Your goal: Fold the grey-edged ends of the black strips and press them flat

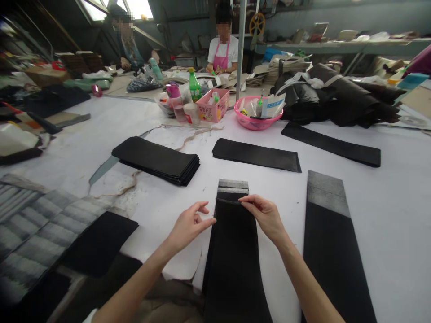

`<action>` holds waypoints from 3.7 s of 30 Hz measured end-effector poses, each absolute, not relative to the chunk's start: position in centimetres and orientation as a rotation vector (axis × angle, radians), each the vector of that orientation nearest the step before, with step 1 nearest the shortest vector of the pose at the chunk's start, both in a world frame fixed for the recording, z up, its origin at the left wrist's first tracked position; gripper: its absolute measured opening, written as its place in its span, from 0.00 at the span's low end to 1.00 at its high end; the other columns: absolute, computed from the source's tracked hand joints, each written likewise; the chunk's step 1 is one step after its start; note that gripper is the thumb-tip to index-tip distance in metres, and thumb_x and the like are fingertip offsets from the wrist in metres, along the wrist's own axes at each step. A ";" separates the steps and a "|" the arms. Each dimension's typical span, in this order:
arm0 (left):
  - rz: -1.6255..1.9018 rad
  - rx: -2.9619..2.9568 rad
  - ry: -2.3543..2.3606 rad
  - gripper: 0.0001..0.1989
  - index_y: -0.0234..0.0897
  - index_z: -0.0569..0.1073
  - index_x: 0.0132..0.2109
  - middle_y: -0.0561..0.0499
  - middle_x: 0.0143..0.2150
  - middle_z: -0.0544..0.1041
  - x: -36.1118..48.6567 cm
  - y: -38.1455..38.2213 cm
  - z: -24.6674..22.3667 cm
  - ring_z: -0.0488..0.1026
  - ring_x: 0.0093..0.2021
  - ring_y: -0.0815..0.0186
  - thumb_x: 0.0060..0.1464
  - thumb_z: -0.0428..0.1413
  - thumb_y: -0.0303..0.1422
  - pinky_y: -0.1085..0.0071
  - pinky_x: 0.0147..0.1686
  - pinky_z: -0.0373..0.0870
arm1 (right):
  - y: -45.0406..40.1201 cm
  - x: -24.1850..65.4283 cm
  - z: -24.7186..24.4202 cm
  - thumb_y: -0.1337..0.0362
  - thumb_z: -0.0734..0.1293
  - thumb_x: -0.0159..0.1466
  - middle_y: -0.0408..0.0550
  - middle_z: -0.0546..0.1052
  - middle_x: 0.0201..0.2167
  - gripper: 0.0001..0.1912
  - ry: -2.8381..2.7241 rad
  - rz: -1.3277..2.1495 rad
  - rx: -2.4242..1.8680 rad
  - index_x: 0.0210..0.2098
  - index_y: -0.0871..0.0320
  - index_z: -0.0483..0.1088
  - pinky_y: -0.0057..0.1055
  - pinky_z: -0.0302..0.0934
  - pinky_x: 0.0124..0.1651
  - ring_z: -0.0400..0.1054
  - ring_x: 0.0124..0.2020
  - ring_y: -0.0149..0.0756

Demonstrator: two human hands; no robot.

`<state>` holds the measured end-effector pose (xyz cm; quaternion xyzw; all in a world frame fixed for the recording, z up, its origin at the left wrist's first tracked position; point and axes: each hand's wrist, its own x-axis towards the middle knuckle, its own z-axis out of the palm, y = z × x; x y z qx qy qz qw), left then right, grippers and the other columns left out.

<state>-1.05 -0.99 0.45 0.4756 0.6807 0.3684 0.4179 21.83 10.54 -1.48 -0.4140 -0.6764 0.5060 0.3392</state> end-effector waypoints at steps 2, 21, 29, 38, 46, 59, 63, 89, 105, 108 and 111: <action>1.021 1.041 1.537 0.25 0.33 0.67 0.52 0.49 0.40 0.73 -0.4 1.2 -1.1 0.65 0.21 0.75 0.53 0.59 0.44 0.77 0.20 0.61 | 10.7 21.7 -1.9 0.54 0.69 0.62 0.45 0.78 0.36 0.11 -1.703 1.338 -1.080 0.38 0.53 0.77 0.32 0.62 0.41 0.69 0.37 0.38; 0.910 0.867 1.566 0.09 0.35 0.66 0.30 0.56 0.12 0.69 -0.3 6.1 -4.9 0.63 0.09 0.72 0.58 0.54 0.33 0.83 0.09 0.53 | 12.7 22.0 -5.7 0.47 0.68 0.56 0.41 0.68 0.17 0.19 -1.616 1.305 -1.503 0.28 0.58 0.71 0.26 0.52 0.20 0.61 0.20 0.31; 0.883 0.939 1.677 0.10 0.35 0.67 0.27 0.59 0.14 0.68 -0.7 7.4 -4.7 0.64 0.10 0.73 0.55 0.56 0.33 0.83 0.07 0.53 | 14.0 22.0 -5.7 0.53 0.65 0.58 0.41 0.71 0.17 0.13 -1.761 1.171 -1.622 0.27 0.56 0.72 0.28 0.57 0.26 0.66 0.20 0.34; 0.845 0.934 1.712 0.10 0.36 0.66 0.28 0.58 0.18 0.71 -0.7 8.0 -5.1 0.65 0.10 0.74 0.57 0.54 0.33 0.82 0.06 0.53 | 14.5 21.6 -5.5 0.54 0.64 0.59 0.38 0.72 0.16 0.11 -1.882 0.996 -1.863 0.26 0.54 0.70 0.28 0.54 0.26 0.68 0.20 0.34; 0.847 0.933 1.750 0.10 0.36 0.66 0.29 0.58 0.18 0.70 -0.5 8.0 -5.0 0.66 0.10 0.72 0.57 0.54 0.34 0.82 0.06 0.54 | 14.7 21.5 -5.4 0.53 0.64 0.59 0.39 0.74 0.18 0.12 -1.913 0.977 -1.928 0.27 0.53 0.71 0.28 0.55 0.27 0.70 0.21 0.35; 0.826 0.942 1.786 0.10 0.36 0.66 0.29 0.58 0.17 0.70 -0.2 8.2 -4.6 0.66 0.10 0.73 0.57 0.54 0.34 0.82 0.06 0.54 | 14.5 21.5 -5.3 0.53 0.63 0.60 0.38 0.73 0.16 0.13 -1.913 0.953 -1.906 0.27 0.53 0.71 0.29 0.55 0.28 0.69 0.21 0.34; 0.811 0.951 1.790 0.10 0.35 0.66 0.29 0.58 0.17 0.70 -0.2 8.2 -4.7 0.66 0.10 0.73 0.57 0.54 0.35 0.83 0.06 0.55 | 14.4 21.3 -5.1 0.53 0.63 0.60 0.39 0.73 0.17 0.12 -1.898 0.941 -1.927 0.26 0.53 0.71 0.29 0.55 0.27 0.70 0.22 0.36; 0.804 0.960 1.815 0.10 0.35 0.66 0.30 0.58 0.18 0.70 -0.1 8.2 -5.0 0.66 0.11 0.73 0.58 0.53 0.35 0.83 0.07 0.54 | 14.0 20.9 -4.9 0.53 0.62 0.65 0.38 0.73 0.18 0.13 -2.008 0.768 -1.969 0.28 0.52 0.68 0.30 0.50 0.28 0.69 0.25 0.36; 0.801 1.002 1.839 0.10 0.37 0.65 0.29 0.59 0.17 0.70 0.0 8.2 -5.6 0.66 0.10 0.71 0.58 0.52 0.35 0.81 0.06 0.55 | 13.7 20.4 -5.2 0.56 0.61 0.69 0.42 0.76 0.28 0.11 -2.147 0.575 -1.990 0.32 0.53 0.67 0.30 0.48 0.28 0.69 0.30 0.38; 0.799 0.997 1.839 0.10 0.37 0.65 0.29 0.59 0.17 0.70 0.0 8.2 -5.6 0.66 0.10 0.71 0.58 0.52 0.35 0.80 0.06 0.54 | 13.7 20.4 -5.2 0.56 0.61 0.69 0.42 0.76 0.28 0.11 -2.151 0.583 -2.003 0.32 0.53 0.67 0.30 0.48 0.28 0.69 0.30 0.39; 0.799 0.993 1.841 0.10 0.37 0.65 0.29 0.59 0.17 0.70 0.1 8.3 -5.4 0.66 0.10 0.71 0.58 0.52 0.34 0.80 0.06 0.54 | 13.8 20.4 -5.2 0.55 0.61 0.69 0.43 0.76 0.28 0.12 -2.155 0.589 -2.010 0.32 0.53 0.67 0.30 0.48 0.28 0.70 0.31 0.39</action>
